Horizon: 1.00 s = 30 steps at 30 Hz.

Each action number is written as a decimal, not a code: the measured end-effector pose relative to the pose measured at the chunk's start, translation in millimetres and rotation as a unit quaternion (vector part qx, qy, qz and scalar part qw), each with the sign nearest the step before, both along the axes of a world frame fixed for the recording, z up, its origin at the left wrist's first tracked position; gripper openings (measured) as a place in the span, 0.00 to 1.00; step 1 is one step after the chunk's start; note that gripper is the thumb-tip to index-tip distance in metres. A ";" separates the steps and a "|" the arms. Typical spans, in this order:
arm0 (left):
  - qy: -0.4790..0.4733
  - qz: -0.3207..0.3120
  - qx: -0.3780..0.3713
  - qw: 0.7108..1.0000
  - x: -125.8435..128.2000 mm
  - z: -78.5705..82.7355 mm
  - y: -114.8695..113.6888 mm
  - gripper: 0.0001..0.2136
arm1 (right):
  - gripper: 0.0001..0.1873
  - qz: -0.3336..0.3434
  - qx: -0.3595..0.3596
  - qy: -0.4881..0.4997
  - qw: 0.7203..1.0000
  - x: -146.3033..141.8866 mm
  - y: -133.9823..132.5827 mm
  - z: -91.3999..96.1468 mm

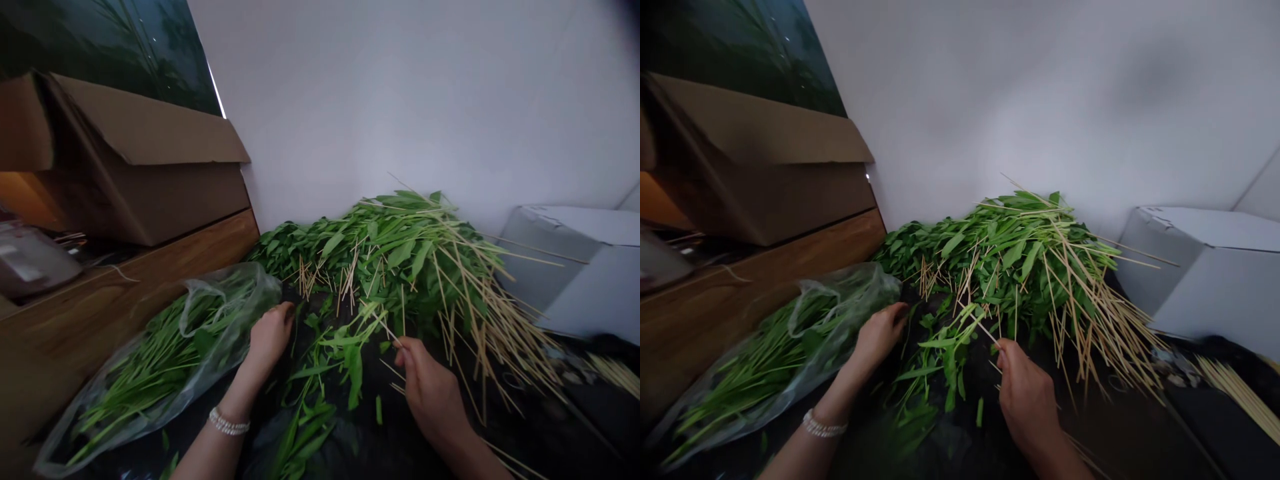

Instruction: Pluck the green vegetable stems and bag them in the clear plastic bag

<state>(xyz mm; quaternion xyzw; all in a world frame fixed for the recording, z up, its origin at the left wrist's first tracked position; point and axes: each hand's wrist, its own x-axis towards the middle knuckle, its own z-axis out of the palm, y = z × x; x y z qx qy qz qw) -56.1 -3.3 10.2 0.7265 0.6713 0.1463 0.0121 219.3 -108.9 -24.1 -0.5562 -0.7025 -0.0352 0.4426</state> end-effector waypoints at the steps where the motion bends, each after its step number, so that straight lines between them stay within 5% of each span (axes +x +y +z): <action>1: -0.011 -0.002 0.020 1.000 1.0 1.5 -0.5 0.14 | 0.11 0.001 0.002 -0.001 1.000 -0.4 -0.1 0.3; 10: -0.051 -0.032 0.095 0.994 12.2 2.4 -8.4 0.12 | 0.12 0.006 0.043 -0.055 0.998 -2.3 2.0 -5.6; 16: -0.289 -0.133 0.065 0.946 17.8 -1.2 -5.5 0.12 | 0.14 0.029 0.056 -0.091 0.994 -5.4 1.7 -6.2; 23: -0.223 -0.144 0.081 0.961 25.7 -0.3 -12.5 0.09 | 0.14 0.047 0.057 -0.099 0.992 -6.6 0.4 -4.6; 26: -0.353 -0.150 0.008 0.923 29.5 0.4 -11.9 0.09 | 0.15 0.050 0.040 -0.111 0.992 -7.9 -0.1 -5.1; 30: -0.525 -0.132 -0.132 0.831 36.1 0.7 -15.0 0.13 | 0.16 0.053 0.020 -0.126 0.990 -9.7 -1.0 -5.1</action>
